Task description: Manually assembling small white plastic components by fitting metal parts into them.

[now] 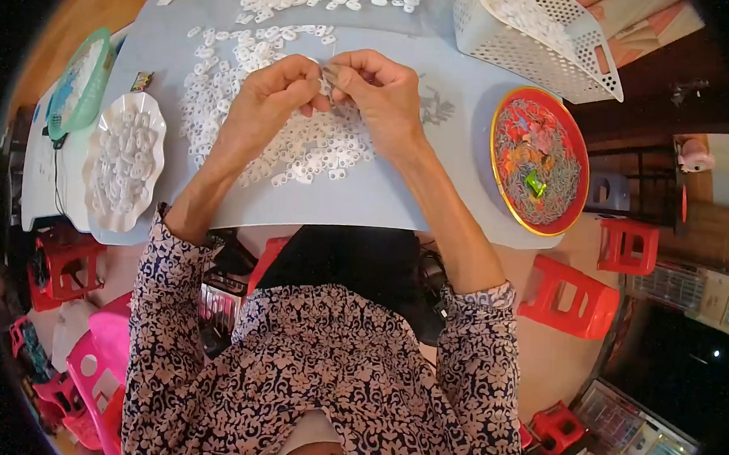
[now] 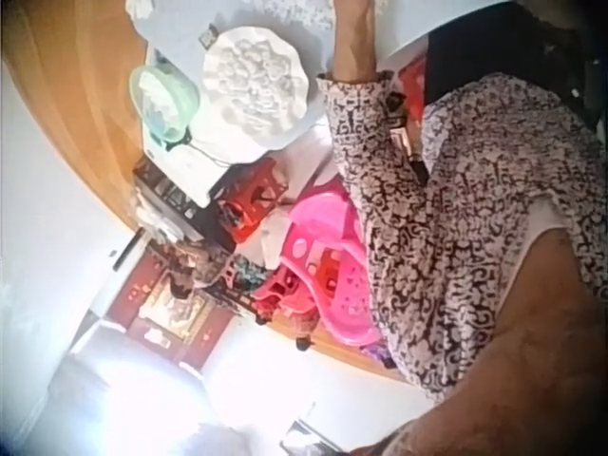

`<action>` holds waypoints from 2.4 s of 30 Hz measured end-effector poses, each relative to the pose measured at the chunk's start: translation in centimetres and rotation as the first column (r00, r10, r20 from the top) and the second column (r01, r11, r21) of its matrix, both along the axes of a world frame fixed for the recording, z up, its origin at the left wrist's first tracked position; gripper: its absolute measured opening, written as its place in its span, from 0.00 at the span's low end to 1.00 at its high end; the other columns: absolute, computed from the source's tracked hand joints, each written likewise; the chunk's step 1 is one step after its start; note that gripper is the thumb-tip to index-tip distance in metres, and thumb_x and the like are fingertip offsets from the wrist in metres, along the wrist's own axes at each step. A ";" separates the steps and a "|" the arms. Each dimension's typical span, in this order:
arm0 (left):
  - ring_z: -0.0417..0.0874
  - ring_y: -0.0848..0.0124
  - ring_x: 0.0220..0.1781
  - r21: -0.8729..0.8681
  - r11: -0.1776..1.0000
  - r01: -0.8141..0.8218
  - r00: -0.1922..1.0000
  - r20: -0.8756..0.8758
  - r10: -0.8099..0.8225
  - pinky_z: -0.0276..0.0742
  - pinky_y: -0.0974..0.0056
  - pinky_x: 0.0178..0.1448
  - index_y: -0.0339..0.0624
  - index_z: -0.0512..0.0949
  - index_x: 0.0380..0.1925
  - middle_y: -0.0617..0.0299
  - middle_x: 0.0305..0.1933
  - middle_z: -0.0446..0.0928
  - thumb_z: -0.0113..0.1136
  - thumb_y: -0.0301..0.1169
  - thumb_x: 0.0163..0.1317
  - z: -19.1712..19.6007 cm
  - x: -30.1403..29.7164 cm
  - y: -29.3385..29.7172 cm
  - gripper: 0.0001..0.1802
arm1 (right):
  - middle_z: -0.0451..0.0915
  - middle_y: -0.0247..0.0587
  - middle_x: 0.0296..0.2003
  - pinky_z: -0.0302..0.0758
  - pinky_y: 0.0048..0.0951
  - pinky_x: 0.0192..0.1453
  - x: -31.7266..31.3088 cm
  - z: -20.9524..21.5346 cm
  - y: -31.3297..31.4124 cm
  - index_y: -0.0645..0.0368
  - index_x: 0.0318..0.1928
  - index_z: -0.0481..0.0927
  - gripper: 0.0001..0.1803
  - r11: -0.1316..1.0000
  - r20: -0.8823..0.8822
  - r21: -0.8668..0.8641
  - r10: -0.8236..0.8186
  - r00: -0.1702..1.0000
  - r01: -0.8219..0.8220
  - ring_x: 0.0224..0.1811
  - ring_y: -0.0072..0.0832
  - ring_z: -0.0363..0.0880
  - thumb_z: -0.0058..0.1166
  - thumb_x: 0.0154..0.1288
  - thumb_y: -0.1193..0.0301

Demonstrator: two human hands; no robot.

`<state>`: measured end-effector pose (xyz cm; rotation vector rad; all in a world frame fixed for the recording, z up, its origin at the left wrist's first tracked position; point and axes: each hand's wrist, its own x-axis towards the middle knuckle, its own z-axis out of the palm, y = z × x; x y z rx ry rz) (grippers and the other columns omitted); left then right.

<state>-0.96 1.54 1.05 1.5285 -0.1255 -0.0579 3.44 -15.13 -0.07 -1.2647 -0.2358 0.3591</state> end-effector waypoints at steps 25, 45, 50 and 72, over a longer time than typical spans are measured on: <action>0.66 0.83 0.23 0.172 0.985 -0.026 0.998 0.062 0.016 0.61 0.73 0.28 0.38 0.78 0.30 0.67 0.23 0.77 0.53 0.31 0.62 -0.7 0.0 0.0 0.09 | 0.82 0.36 0.37 0.76 0.20 0.45 -0.5 -1.2 0.4 0.63 0.47 0.77 0.12 0.990 0.177 0.039 -0.137 0.975 0.132 0.38 0.18 0.78 0.57 0.63 0.77; 0.66 0.81 0.21 0.211 0.977 -0.035 0.993 0.115 0.011 0.61 0.71 0.25 0.38 0.77 0.28 0.65 0.22 0.77 0.51 0.31 0.62 -0.8 -0.1 -0.1 0.09 | 0.80 0.34 0.37 0.74 0.19 0.45 -0.8 -0.9 0.5 0.62 0.46 0.77 0.12 0.986 0.303 -0.063 -0.126 0.945 0.151 0.38 0.16 0.77 0.58 0.62 0.76; 0.66 0.79 0.21 0.275 0.960 -0.055 0.991 0.132 0.019 0.63 0.69 0.25 0.36 0.75 0.27 0.64 0.21 0.76 0.50 0.30 0.60 -1.0 -0.2 -0.1 0.09 | 0.80 0.33 0.35 0.74 0.17 0.42 -0.9 -0.7 0.6 0.62 0.45 0.76 0.12 0.986 0.358 -0.068 -0.118 0.926 0.152 0.36 0.15 0.75 0.58 0.61 0.78; 0.64 0.78 0.20 0.298 0.950 -0.095 0.973 0.229 0.026 0.63 0.67 0.24 0.34 0.71 0.23 0.63 0.16 0.68 0.50 0.27 0.58 -0.7 -0.5 -0.5 0.08 | 0.71 0.23 0.21 0.61 0.15 0.26 -1.4 -0.3 0.5 0.64 0.31 0.78 0.09 0.937 0.410 -0.286 -0.070 0.909 0.201 0.23 0.10 0.62 0.57 0.64 0.70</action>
